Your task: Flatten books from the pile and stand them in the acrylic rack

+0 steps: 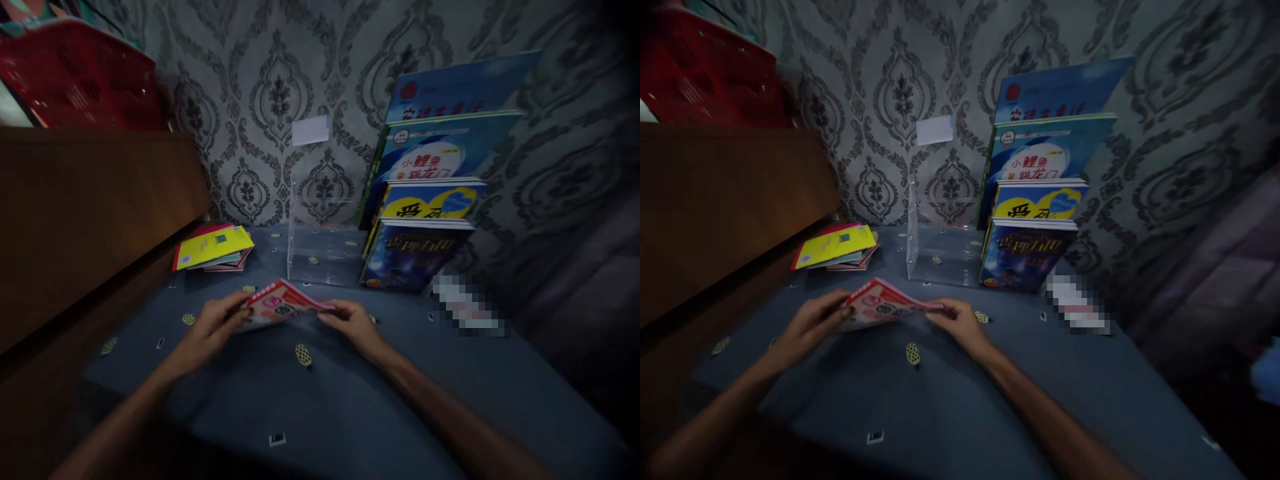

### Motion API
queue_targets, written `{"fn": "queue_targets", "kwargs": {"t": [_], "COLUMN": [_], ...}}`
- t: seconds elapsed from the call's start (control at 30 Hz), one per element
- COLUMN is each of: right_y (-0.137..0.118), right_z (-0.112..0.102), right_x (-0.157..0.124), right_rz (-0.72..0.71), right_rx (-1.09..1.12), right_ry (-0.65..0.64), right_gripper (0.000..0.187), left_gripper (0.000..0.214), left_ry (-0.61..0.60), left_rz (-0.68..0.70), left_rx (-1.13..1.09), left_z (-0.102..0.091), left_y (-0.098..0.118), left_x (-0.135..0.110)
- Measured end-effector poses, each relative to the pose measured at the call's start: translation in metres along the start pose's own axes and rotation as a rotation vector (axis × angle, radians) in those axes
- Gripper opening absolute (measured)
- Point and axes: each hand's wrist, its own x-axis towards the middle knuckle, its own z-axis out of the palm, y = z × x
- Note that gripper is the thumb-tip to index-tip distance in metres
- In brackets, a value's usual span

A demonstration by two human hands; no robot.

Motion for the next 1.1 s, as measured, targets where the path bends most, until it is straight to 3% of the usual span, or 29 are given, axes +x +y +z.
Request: {"fn": "queue_targets", "kwargs": {"t": [0.1,0.3,0.4,0.5,0.6,0.67,0.8,0.87,1.0,1.1], "right_y": [-0.016,-0.052,-0.061,-0.053,-0.031,-0.018,-0.007,-0.009,-0.021,-0.029], "right_z": [0.005,0.0,-0.012,-0.023,-0.033,-0.039,-0.052,-0.056,-0.051,-0.031], "right_x": [-0.002,-0.007,-0.011,-0.02,-0.032,-0.039,-0.047,-0.048,-0.047,-0.041], "right_rz": [0.04,0.048,0.131,0.226,0.305,0.327,0.363,0.346,0.257,0.064], "right_rx": [0.275,0.432,0.429,0.383,0.292,0.193,-0.094,-0.357,-0.939,-1.068], "right_ry": [0.118,0.082,0.131,0.124,0.102,0.083,0.044,0.08,0.191,0.101], "right_gripper": [0.041,0.044,0.043,0.04,0.042,0.044,0.046,0.04,0.022,0.024], "left_gripper": [0.033,0.042,0.043,0.048,0.054,0.052,0.03,0.023,0.025,0.028], "left_ry": [0.119,0.248,0.237,0.147,-0.037,-0.144,-0.178,-0.193,-0.242,-0.246], "left_rz": [-0.059,-0.171,-0.306,-0.461,-0.534,-0.505,-0.244,-0.14,-0.019,0.022], "left_rx": [-0.344,-0.873,-0.954,-0.933,-0.796,-0.554,0.26,0.528,0.665,0.653], "left_z": [0.002,0.031,0.051,0.072,0.086,0.091,0.09,0.089,0.094,0.103], "left_y": [0.015,0.03,0.018,-0.01,-0.038,-0.051,-0.062,-0.06,-0.055,-0.056], "left_x": [0.021,0.051,0.054,0.05,0.044,0.041,0.042,0.043,0.049,0.054]}}
